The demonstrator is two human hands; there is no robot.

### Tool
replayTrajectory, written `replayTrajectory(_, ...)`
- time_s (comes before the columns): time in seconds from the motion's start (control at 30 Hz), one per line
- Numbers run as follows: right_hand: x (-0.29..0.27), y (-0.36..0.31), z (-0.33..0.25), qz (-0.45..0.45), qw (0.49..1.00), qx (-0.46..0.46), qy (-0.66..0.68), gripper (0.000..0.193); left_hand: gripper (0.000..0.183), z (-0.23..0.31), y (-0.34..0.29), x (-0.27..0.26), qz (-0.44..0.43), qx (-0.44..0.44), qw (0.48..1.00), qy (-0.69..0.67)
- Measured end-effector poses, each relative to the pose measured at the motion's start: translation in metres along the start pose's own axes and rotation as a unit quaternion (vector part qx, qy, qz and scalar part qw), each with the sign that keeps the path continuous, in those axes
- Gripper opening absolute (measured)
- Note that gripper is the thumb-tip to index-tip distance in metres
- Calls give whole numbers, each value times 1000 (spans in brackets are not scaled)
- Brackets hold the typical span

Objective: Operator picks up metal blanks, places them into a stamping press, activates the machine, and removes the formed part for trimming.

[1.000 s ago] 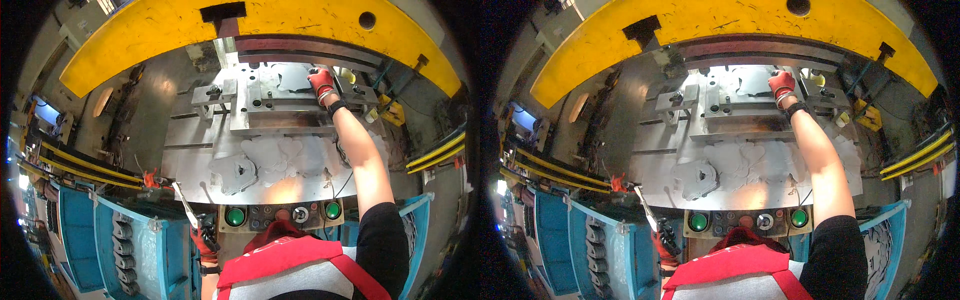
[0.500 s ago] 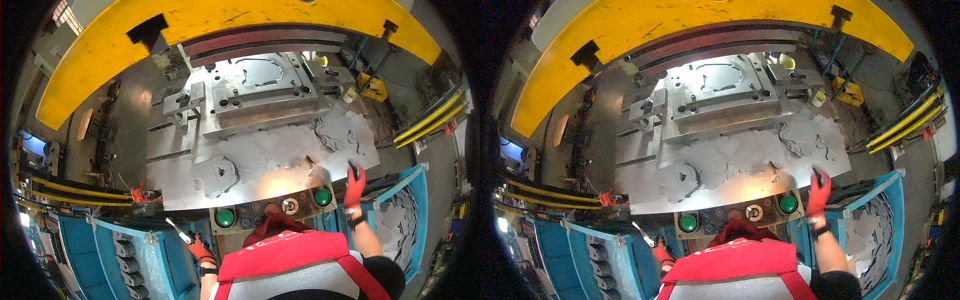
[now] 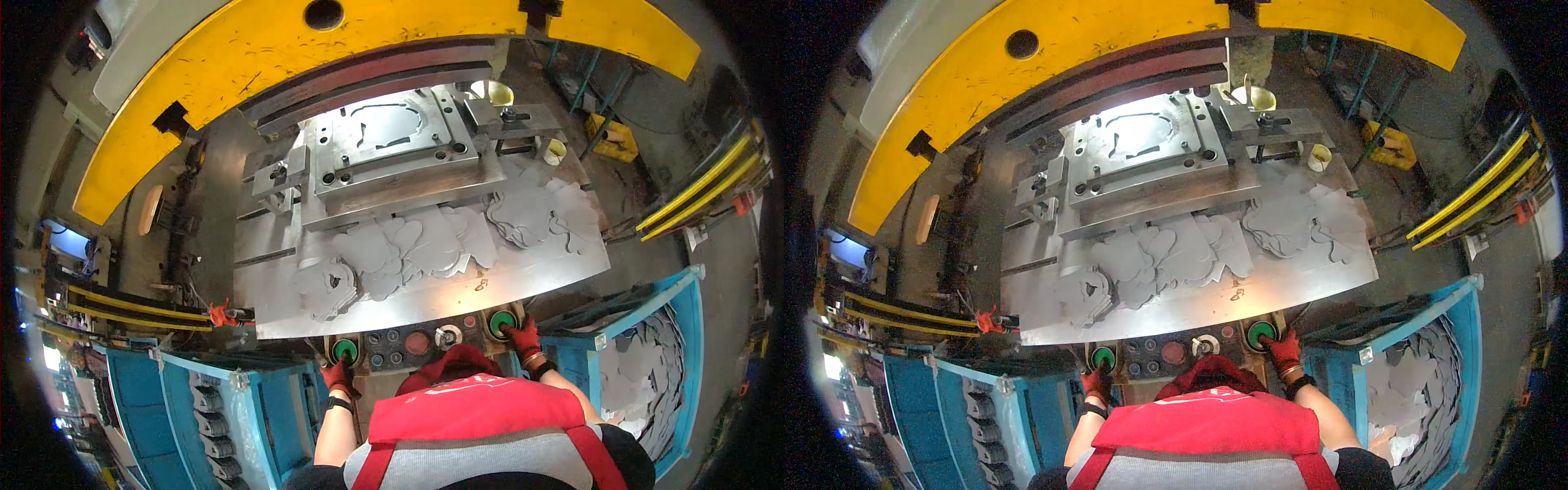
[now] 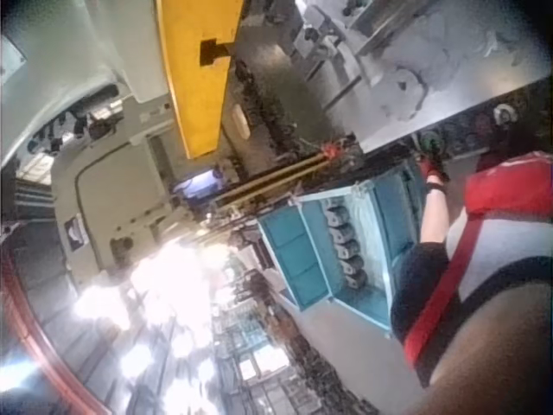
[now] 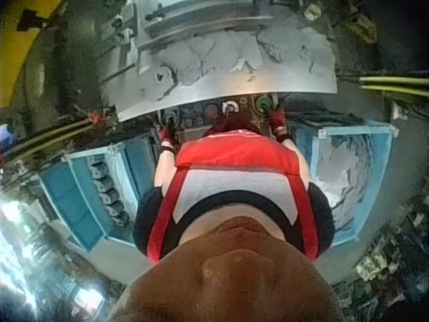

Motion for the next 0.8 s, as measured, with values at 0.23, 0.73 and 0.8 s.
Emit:
replayTrajectory(0.23,-10,0,-10,31,997,35,-55,76,84,64,-58,17,-48,-33,997,-44)
replayTrajectory(0.73,-4,-12,-31,-99,992,25,75,83,68,-1,-10,-9,-13,69,980,-186)
replayTrajectory(0.8,-7,-20,-51,-129,981,-32,143,69,56,5,-21,-41,50,35,993,-98)
Point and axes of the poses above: each hand's wrist, its own y-axis towards the middle knuckle, its own x-axis out of the palm, z = x × y, the point moved 7 cm from there along y, towards the middle knuckle, and after that the axes turned 3 degrees about x, right-handed, at the moved point
